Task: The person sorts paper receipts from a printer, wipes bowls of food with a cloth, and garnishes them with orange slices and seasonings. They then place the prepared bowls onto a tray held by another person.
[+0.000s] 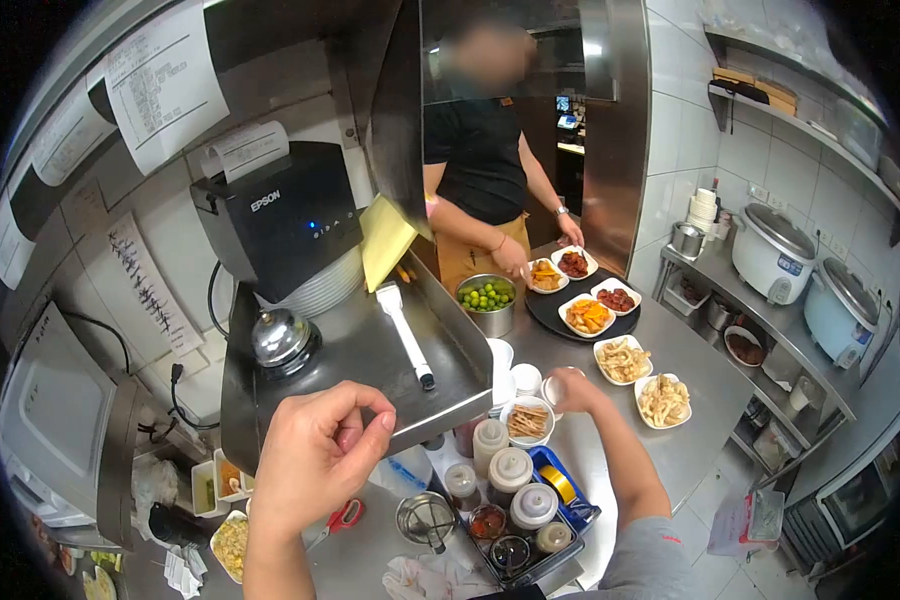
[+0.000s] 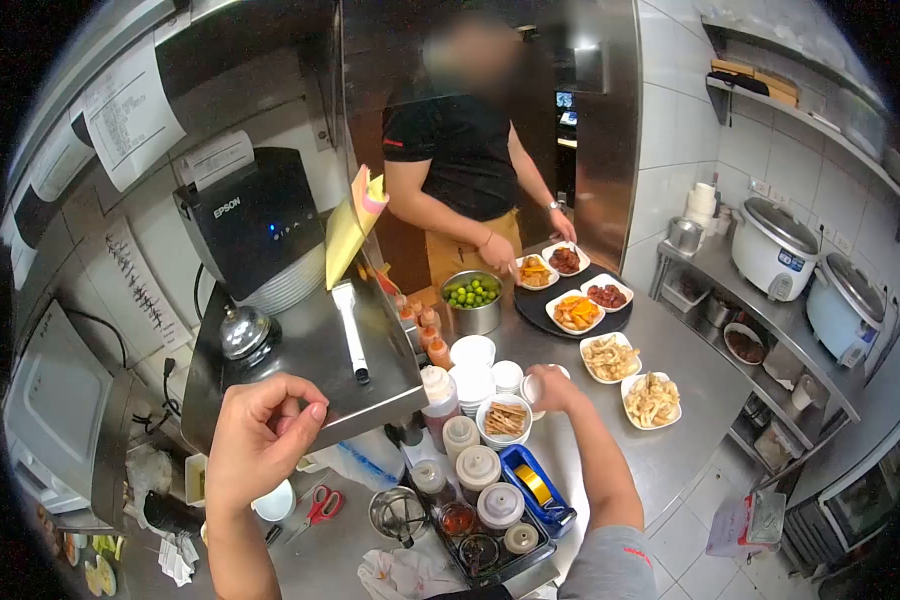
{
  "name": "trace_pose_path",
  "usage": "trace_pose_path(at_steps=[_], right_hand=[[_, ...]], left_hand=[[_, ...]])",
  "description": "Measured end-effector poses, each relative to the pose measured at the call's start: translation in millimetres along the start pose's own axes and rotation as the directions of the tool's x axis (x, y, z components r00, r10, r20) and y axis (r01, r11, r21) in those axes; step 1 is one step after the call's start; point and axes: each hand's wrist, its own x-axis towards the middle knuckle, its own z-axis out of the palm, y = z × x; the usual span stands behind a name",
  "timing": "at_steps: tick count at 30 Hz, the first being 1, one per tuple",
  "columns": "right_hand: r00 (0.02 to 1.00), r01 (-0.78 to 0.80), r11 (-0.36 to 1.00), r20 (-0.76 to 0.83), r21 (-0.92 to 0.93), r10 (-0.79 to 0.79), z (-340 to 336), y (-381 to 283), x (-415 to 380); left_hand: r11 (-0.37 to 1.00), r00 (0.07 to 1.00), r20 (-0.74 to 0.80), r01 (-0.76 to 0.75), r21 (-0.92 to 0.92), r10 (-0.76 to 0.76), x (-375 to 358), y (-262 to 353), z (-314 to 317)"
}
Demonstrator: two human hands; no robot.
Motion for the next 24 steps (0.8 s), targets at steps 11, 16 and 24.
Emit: trace_pose_path(at_steps=[11,16,24], right_hand=[[0.968,-0.249,0.967,-0.024,-0.049,0.248,40,46,-112],[0.901,-0.282,0.954,-0.315,0.097,0.298,37,34,-134],[0.717,-0.636,0.767,-0.303,0.081,0.627,84,16,-214]], left_hand=[[1.000,1.000,0.012,-0.001,0.016,0.001,1,-3,1],[1.000,1.000,0.019,0.011,0.029,-0.012,0,-7,1],[0.999,0.998,0.062,-0.018,-0.047,0.021,0,-13,-1]])
